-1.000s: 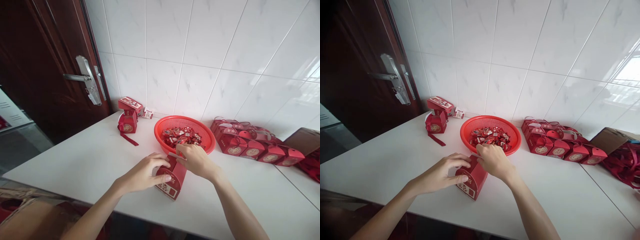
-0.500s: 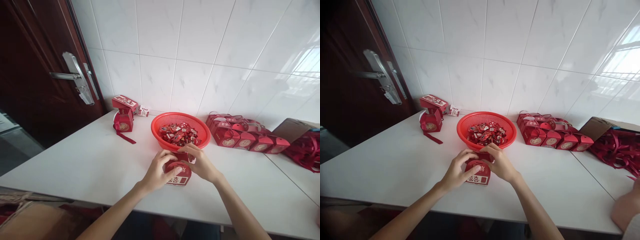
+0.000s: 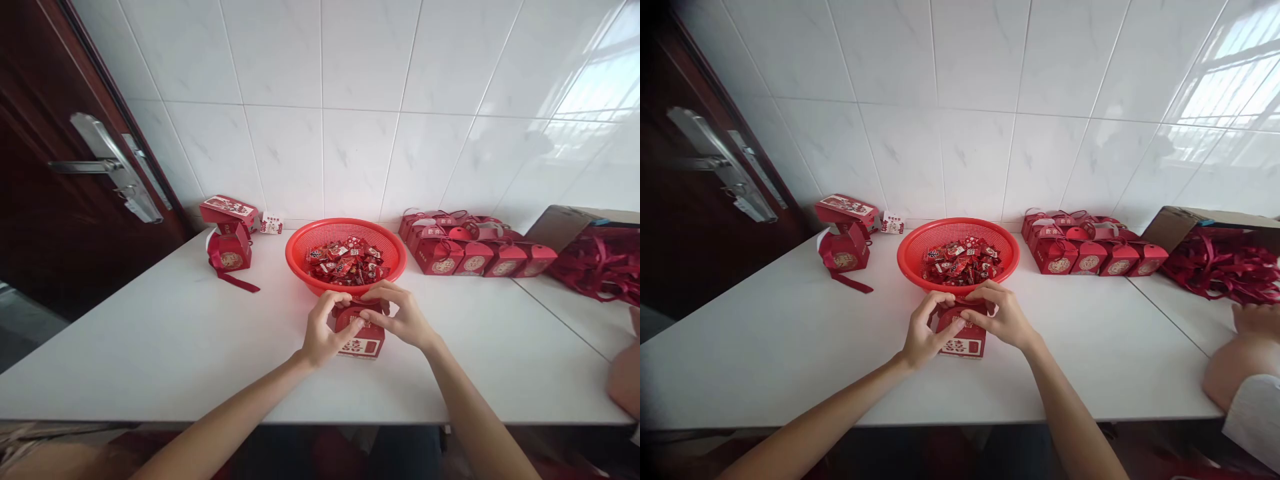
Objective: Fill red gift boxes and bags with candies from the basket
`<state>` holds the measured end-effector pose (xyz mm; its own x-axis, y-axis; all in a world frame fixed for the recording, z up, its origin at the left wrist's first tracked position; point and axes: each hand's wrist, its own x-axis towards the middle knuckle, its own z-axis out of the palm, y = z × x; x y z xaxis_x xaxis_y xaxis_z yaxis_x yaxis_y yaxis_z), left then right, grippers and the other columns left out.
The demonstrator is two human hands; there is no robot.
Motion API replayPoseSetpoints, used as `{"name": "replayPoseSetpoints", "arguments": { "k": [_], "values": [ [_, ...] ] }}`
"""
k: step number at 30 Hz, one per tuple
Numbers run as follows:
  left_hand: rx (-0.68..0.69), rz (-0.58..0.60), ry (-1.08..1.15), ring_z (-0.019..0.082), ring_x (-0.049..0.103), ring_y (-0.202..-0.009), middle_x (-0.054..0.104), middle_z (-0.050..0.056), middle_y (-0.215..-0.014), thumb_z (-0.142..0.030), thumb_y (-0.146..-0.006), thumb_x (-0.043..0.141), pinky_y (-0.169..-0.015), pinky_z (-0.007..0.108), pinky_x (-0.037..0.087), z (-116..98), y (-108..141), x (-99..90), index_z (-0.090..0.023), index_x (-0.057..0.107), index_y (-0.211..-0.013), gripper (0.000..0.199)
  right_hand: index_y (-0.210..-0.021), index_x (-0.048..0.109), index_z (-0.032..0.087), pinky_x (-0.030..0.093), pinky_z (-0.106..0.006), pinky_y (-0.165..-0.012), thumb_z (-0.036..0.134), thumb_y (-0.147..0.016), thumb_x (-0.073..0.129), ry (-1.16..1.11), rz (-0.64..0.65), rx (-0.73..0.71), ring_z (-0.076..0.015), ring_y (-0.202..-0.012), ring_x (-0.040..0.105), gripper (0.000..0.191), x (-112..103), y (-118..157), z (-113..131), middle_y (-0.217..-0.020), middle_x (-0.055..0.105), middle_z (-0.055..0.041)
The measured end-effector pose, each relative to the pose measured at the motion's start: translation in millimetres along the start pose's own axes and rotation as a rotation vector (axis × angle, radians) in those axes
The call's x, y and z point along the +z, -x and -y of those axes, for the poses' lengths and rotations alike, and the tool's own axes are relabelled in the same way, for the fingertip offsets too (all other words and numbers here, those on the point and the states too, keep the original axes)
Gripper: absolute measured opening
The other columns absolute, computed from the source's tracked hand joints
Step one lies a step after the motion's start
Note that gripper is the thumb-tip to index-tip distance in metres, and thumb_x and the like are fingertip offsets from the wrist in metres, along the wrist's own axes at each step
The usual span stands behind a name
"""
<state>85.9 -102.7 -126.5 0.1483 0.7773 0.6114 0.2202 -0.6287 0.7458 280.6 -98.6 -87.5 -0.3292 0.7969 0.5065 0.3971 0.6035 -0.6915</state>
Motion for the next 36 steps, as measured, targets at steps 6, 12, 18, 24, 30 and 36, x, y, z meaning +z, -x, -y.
{"name": "replayPoseSetpoints", "arguments": {
  "k": [6,12,18,24,30,36],
  "values": [
    [0.078,-0.038,-0.088,0.022,0.061,-0.099,0.059,0.006,-0.102,-0.037,-0.086,0.067,-0.088,0.037,0.052,1.6,4.9,-0.4,-0.022,0.061,-0.101,0.022,-0.092,0.075,0.020,0.050,-0.030,-0.060,0.044,-0.095,0.060,0.081,0.022,-0.050,-0.0145,-0.067,0.056,0.028,1.1,3.3,-0.6,-0.089,0.066,-0.0074],
    [0.069,-0.046,-0.070,0.023,0.059,-0.104,0.059,0.007,-0.106,-0.032,-0.090,0.055,-0.094,0.041,0.050,1.2,8.7,-7.6,-0.022,0.059,-0.103,0.017,-0.092,0.076,0.020,0.052,-0.029,-0.062,0.037,-0.095,0.060,0.108,0.006,-0.066,-0.0147,-0.069,0.059,0.024,4.1,7.4,-3.7,-0.090,0.067,-0.0075],
    [0.008,0.012,-0.099,0.025,0.057,-0.111,0.055,0.008,-0.113,-0.035,-0.089,0.057,-0.100,0.044,0.048,2.9,13.0,-3.0,-0.022,0.060,-0.110,0.025,-0.099,0.077,0.023,0.058,-0.036,-0.075,0.034,-0.098,0.054,0.252,-0.108,-0.027,-0.0200,-0.085,0.066,0.025,11.2,20.4,5.7,-0.101,0.068,-0.0101],
    [-0.104,0.101,-0.068,0.029,0.050,-0.127,0.048,0.011,-0.129,-0.042,-0.093,0.054,-0.111,0.049,0.041,0.5,19.5,4.0,-0.023,0.058,-0.120,0.033,-0.130,0.065,0.025,0.056,-0.051,-0.089,0.041,-0.098,0.054,0.490,-0.173,0.094,-0.0314,-0.111,0.060,0.037,28.2,49.0,22.4,-0.136,0.059,-0.0159],
    [-0.136,0.200,0.007,0.031,0.040,-0.140,0.041,0.013,-0.145,-0.048,-0.100,0.037,-0.119,0.052,0.033,3.5,25.5,4.7,-0.023,0.055,-0.135,0.047,-0.156,0.032,0.026,0.043,-0.063,-0.105,0.044,-0.101,0.044,0.640,-0.222,0.159,-0.0387,-0.142,0.040,0.059,54.7,69.5,23.6,-0.156,0.039,-0.0197],
    [-0.128,0.353,0.125,0.030,0.027,-0.151,0.031,0.008,-0.163,-0.048,-0.103,0.027,-0.124,0.050,0.024,8.8,26.9,5.6,-0.025,0.040,-0.154,0.057,-0.145,0.046,0.025,0.040,-0.063,-0.107,0.055,-0.094,0.055,0.724,-0.266,0.226,-0.0399,-0.140,0.041,0.060,46.6,61.4,16.3,-0.149,0.047,-0.0206]
  ]
}}
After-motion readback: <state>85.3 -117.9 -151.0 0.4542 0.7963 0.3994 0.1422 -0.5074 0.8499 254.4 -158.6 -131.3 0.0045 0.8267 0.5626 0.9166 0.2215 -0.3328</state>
